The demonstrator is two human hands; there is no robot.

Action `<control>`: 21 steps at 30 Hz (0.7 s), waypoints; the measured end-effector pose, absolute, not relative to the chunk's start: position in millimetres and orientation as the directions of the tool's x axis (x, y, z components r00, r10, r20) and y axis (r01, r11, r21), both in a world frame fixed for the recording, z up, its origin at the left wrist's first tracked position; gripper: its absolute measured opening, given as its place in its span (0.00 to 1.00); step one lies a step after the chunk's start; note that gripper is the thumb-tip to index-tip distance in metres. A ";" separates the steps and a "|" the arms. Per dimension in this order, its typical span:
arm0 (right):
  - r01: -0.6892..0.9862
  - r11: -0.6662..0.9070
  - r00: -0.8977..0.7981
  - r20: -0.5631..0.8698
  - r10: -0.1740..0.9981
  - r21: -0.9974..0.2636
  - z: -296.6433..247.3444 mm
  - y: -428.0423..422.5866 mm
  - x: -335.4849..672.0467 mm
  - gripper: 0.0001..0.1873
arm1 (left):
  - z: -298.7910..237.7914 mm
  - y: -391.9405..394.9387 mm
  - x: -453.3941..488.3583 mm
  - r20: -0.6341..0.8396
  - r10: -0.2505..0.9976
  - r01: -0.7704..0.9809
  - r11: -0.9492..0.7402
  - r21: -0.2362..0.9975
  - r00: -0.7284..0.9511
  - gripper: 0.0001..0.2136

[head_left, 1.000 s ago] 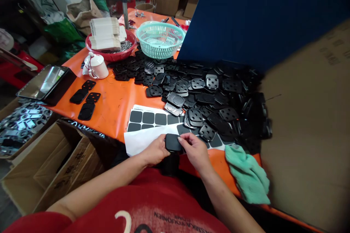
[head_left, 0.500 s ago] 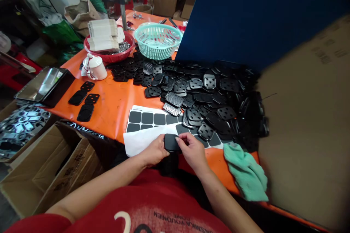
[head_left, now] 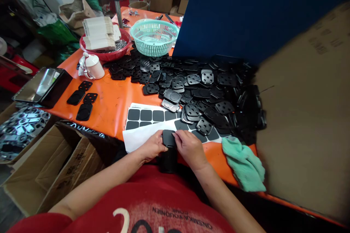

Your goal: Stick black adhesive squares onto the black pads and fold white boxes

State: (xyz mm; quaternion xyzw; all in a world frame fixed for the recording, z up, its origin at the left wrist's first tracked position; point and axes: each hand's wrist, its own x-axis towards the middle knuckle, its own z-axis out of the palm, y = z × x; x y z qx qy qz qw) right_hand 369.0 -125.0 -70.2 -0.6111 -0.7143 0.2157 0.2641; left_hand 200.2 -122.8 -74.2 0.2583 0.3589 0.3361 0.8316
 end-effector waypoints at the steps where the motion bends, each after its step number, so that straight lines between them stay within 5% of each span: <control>1: 0.761 0.160 -0.111 0.117 0.987 -0.629 -70.3 -124.3 371.0 0.15 | -74.6 -123.0 199.8 -0.421 0.740 -0.380 0.646 0.662 0.524 0.28; 7: 0.686 0.141 -0.107 0.093 0.990 -0.714 -66.2 -119.8 382.8 0.11 | -72.5 -125.2 200.5 -0.392 0.737 -0.379 0.639 0.670 0.550 0.30; 12: 0.547 0.172 -0.184 0.083 0.980 -0.820 -61.7 -124.1 378.1 0.12 | -57.4 -128.9 209.7 -0.483 0.791 -0.309 0.599 0.739 0.377 0.20; 21: 0.473 0.211 -0.070 0.202 0.977 -0.855 -85.1 -123.2 407.0 0.12 | 10.8 -121.5 173.5 -0.580 0.770 -0.233 0.635 0.736 0.267 0.22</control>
